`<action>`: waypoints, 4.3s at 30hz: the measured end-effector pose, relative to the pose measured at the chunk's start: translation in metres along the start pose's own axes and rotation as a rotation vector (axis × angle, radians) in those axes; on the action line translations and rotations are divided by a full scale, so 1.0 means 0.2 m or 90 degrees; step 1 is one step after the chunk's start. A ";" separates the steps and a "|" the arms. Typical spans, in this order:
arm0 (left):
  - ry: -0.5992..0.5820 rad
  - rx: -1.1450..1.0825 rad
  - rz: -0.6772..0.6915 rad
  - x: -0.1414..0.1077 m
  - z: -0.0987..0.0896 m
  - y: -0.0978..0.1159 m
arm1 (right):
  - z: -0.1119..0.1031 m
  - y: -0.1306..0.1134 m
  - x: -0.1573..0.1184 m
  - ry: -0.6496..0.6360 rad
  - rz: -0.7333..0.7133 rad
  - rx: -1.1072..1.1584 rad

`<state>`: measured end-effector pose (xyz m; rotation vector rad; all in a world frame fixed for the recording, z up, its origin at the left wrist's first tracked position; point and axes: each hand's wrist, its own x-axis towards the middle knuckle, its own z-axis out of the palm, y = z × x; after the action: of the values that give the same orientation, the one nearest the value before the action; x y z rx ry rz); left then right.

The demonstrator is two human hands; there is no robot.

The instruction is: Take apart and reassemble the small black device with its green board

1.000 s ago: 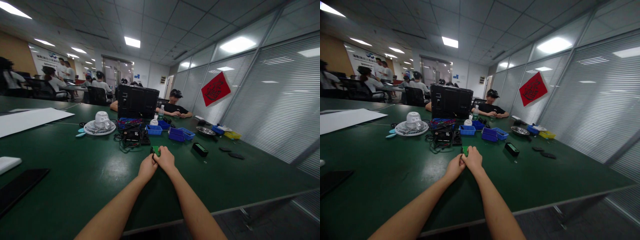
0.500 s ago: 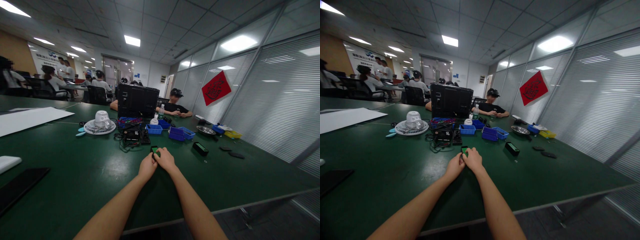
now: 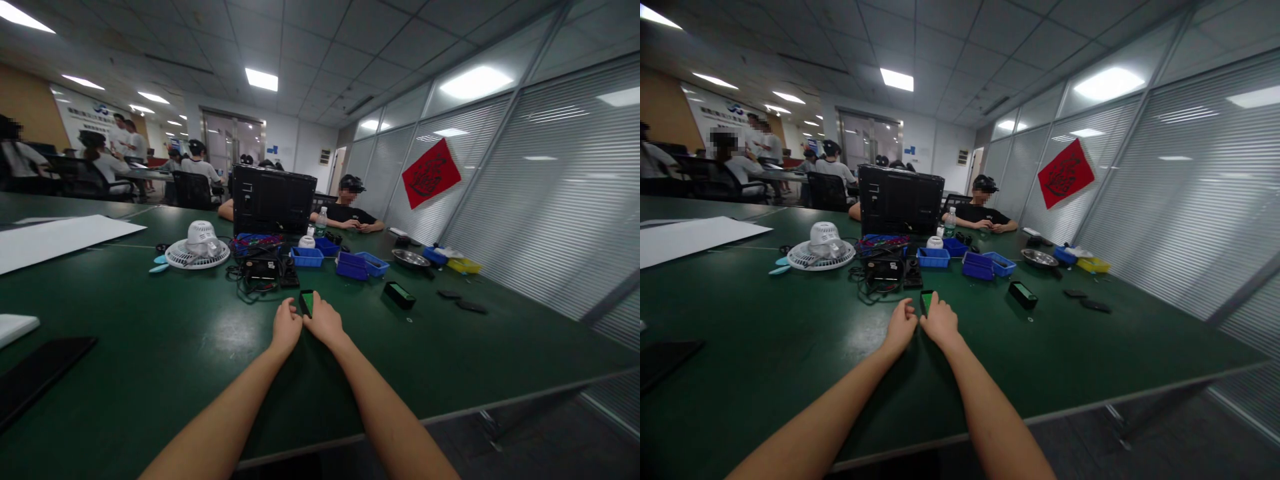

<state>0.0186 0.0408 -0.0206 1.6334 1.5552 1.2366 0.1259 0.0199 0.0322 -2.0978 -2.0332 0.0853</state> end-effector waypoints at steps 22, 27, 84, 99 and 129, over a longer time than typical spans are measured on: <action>-0.011 -0.077 -0.073 0.01 -0.04 0.01 | -0.07 0.48 0.18 0.058 0.318 0.021; 0.033 -0.012 -0.076 0.04 -0.08 0.01 | 0.01 0.24 0.12 0.041 0.148 0.030; 0.266 0.453 -0.213 0.03 -1.21 -0.32 | 0.11 0.18 0.19 -0.023 -0.114 0.235; 0.348 0.460 -0.225 0.05 -1.21 -0.37 | 0.08 0.14 0.15 -0.053 -0.113 0.187; -0.057 0.243 0.113 -0.12 -0.34 -0.04 | 0.13 0.02 0.10 0.071 -0.188 0.349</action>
<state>-0.0427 0.0060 -0.0053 2.0767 1.6958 0.9764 0.1256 0.0427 0.0082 -1.4326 -1.9459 0.4139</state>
